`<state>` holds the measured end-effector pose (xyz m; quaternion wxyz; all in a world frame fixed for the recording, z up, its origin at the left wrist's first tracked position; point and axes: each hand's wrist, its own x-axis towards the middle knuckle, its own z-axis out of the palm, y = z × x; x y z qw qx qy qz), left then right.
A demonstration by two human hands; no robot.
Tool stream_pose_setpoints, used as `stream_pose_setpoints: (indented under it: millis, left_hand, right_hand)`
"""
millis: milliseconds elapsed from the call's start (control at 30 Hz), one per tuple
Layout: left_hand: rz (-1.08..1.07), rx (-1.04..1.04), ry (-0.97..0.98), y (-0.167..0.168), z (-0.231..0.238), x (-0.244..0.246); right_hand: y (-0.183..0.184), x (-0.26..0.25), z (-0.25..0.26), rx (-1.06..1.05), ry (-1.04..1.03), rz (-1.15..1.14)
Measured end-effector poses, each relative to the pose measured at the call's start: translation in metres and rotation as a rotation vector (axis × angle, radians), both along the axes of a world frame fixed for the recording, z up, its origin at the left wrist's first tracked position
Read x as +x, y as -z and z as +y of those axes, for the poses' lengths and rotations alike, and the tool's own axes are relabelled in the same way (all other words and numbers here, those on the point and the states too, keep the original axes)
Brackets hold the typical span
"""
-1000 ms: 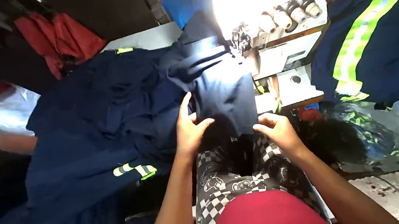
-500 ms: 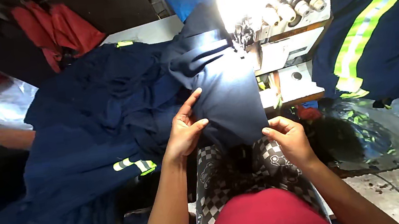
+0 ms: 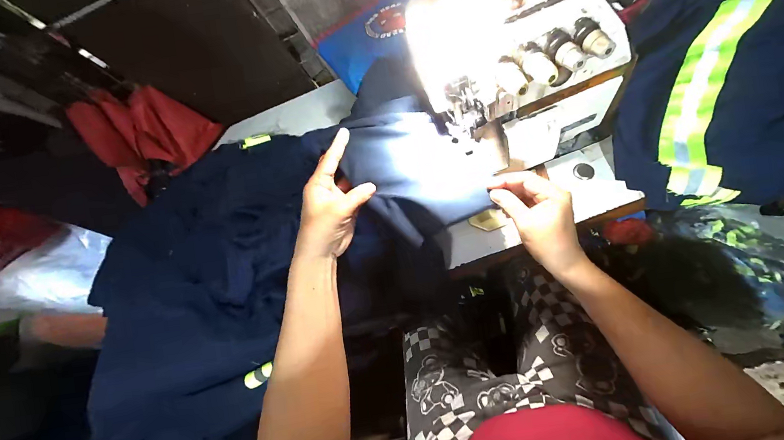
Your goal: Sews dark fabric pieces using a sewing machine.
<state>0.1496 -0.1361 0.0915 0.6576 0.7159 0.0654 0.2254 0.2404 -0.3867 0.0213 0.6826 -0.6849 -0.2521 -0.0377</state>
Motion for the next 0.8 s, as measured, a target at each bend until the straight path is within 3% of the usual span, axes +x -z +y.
stream_pose_setpoints:
  millis: [267,367,433,500,567,633,733,800]
  left_hand:
    - [0.232,0.106,-0.256,-0.017,0.039,0.044]
    - [0.575,0.435,-0.409,-0.02,0.032,0.006]
    - [0.782,0.699,-0.263,-0.012,-0.007,-0.054]
    - [0.78,0.73,0.21,-0.003,-0.082,-0.102]
    - [0.45,0.54,0.623,0.015,-0.153,-0.12]
    - [0.223,0.445,0.729,0.018,-0.179,-0.11]
    - [0.058,0.774,0.263,0.021,-0.152,-0.096]
    - [0.198,1.093,0.077,0.036,-0.128,-0.086]
  right_hand:
    - [-0.035,0.015,0.013,-0.472,0.148,-0.277]
    - [-0.029,-0.001,0.016,-0.466,0.181,-0.477]
    - [-0.021,-0.022,0.012,-0.43,0.07,-0.622]
    - [-0.007,-0.033,0.007,-0.455,-0.12,-0.685]
    - [0.025,-0.024,-0.012,-0.481,-0.143,-0.536]
    - [0.039,0.012,-0.058,-0.337,-0.024,-0.108]
    - [0.005,0.033,-0.14,0.155,0.316,0.495]
    - [-0.024,0.027,-0.184,0.366,0.505,0.671]
